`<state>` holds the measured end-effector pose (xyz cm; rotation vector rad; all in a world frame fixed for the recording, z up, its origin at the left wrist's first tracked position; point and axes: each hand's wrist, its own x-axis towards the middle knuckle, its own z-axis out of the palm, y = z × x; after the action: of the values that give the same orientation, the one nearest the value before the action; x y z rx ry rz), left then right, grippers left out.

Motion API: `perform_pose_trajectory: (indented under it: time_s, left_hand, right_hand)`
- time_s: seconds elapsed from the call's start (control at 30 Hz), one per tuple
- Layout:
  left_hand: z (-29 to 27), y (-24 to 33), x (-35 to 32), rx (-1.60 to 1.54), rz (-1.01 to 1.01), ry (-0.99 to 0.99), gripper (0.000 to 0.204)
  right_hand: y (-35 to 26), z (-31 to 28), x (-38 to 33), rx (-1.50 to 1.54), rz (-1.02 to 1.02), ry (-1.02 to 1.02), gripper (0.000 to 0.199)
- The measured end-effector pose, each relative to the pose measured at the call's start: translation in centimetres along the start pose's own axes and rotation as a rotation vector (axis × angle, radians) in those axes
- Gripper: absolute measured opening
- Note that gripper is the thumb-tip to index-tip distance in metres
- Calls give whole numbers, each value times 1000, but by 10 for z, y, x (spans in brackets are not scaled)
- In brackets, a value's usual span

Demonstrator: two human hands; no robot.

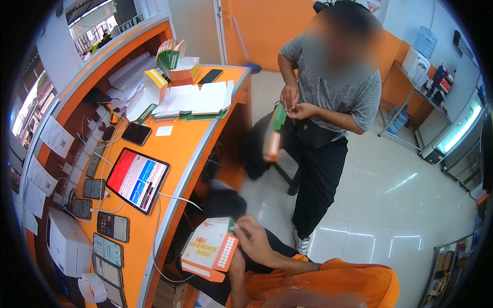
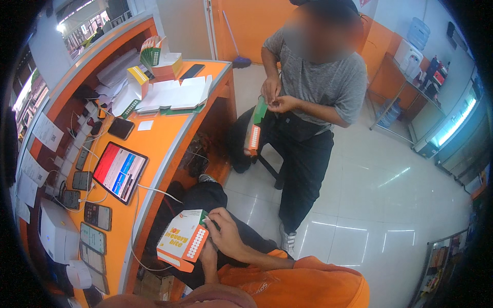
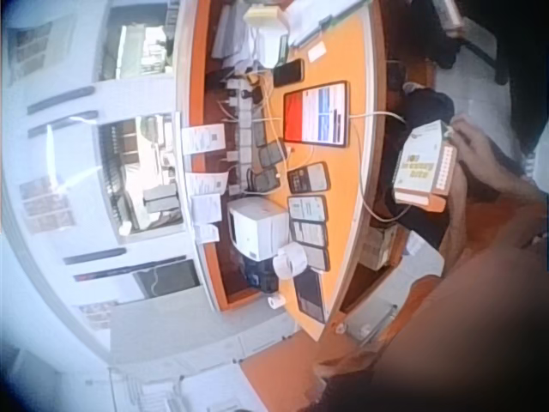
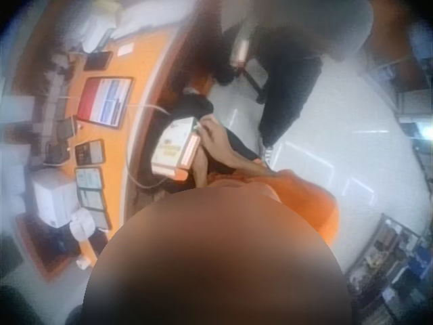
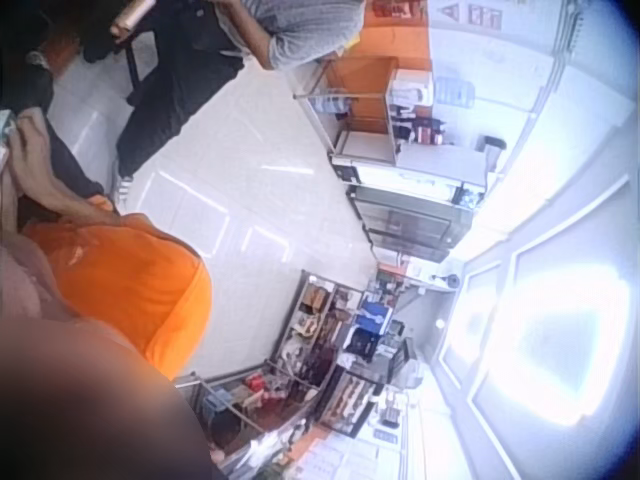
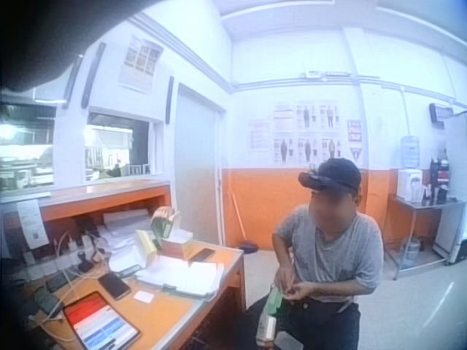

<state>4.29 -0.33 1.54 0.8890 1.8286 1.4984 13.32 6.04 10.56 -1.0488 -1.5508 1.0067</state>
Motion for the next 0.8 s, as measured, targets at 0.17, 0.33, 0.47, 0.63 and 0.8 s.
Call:
perform_pose_trajectory:
  time_s: [0.17, 0.33, 0.47, 0.63, 0.8]
  left_hand:
    - [-1, 20, 2, -1, 21, -19, 27]
    - [-2, 30, 1, 78, 15, -65, 26]
    - [-1, 25, 0, 154, 65, -5, 25]
    - [-2, 17, -5, 242, 78, 12, 26]
    - [0, 18, -14, 98, 37, -4, 29]
  right_hand:
    - [-4, 0, 2, -7, 52, 12, 13]
    - [-2, 0, 1, -21, 63, 13, 11]
    - [5, -1, -1, -21, 33, 18, 12]
    - [9, 1, -3, 49, 107, 48, 12]
    - [7, 5, -7, 131, 171, 74, 14]
